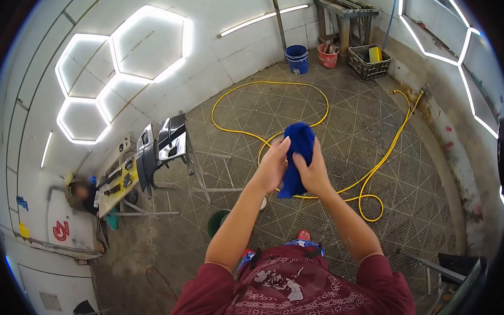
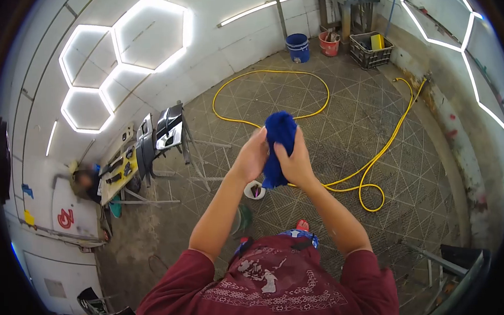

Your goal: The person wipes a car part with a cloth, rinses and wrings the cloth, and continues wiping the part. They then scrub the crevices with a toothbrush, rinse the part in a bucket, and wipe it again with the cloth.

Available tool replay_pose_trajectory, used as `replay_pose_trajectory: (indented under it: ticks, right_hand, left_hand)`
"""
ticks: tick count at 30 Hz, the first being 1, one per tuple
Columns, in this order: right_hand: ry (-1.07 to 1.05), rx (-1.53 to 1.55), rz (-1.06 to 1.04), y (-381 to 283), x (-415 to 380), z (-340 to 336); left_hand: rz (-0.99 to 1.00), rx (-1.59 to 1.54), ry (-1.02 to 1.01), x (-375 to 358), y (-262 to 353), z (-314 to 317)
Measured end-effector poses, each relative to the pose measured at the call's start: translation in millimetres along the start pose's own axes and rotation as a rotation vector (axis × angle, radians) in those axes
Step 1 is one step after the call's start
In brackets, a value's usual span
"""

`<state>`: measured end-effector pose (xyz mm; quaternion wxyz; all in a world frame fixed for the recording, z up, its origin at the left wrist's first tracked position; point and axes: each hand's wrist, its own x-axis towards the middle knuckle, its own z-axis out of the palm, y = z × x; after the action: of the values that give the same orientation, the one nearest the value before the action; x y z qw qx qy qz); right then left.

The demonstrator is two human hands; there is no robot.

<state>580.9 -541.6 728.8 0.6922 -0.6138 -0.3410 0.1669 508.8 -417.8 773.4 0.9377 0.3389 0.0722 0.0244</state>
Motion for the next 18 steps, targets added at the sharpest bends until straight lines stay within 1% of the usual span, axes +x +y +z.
replay_pose_trajectory:
  ticks: [2,3,4,6,7,8,9,10,11,12,13,15,16,17,18]
  right_hand:
    - [0.178,0.206,0.066,-13,10,9]
    - [0.137,0.341,0.134,-34,12,14]
    - [0.128,0.342,0.119,-46,16,1]
    - [-0.458,0.192,0.188,-57,20,-46]
    - [-0.476,0.190,0.179,-69,18,-70]
    - [-0.425,-0.301,-0.103,-81,10,-94]
    - [-0.347,-0.779,-0.399,-85,5,-101]
    - [-0.373,-0.770,-0.428,-76,-1,-92]
    - [-0.219,-0.808,-0.516,-54,-11,-80]
    - [-0.063,-0.834,-0.600,-28,-22,-68]
    - [-0.017,-0.346,-0.486,18,-36,-54]
    - [0.301,-0.393,-0.796,-8,-30,-11]
    - [0.475,-0.503,-0.904,-13,-18,-8]
    - [0.491,-0.415,-0.961,-22,-7,-13]
    - [0.428,-0.425,-1.034,-34,-2,-33]
  left_hand:
    - [0.248,0.936,0.397,-9,-10,12]
    - [0.088,0.638,0.168,-10,-4,7]
    - [0.104,0.645,0.167,-13,1,7]
    - [0.044,0.507,0.119,-23,6,6]
    - [0.063,0.508,0.126,-26,6,0]
    - [-0.059,0.215,-0.017,-27,3,-13]
    - [-0.171,-0.076,-0.162,-30,0,-26]
    - [-0.267,-0.364,-0.313,-35,-2,-34]
    - [-0.215,-0.417,-0.239,-46,-13,-11]
    - [-0.163,-0.475,-0.165,-57,-33,26]
    - [-0.228,-0.696,-0.221,-62,-55,50]
    - [-0.195,-0.753,-0.358,-70,-97,89]
    - [-0.240,-0.808,-0.424,-74,-104,106]
    - [-0.267,-0.821,-0.500,-78,-108,114]
    - [-0.241,-0.827,-0.488,-79,-102,111]
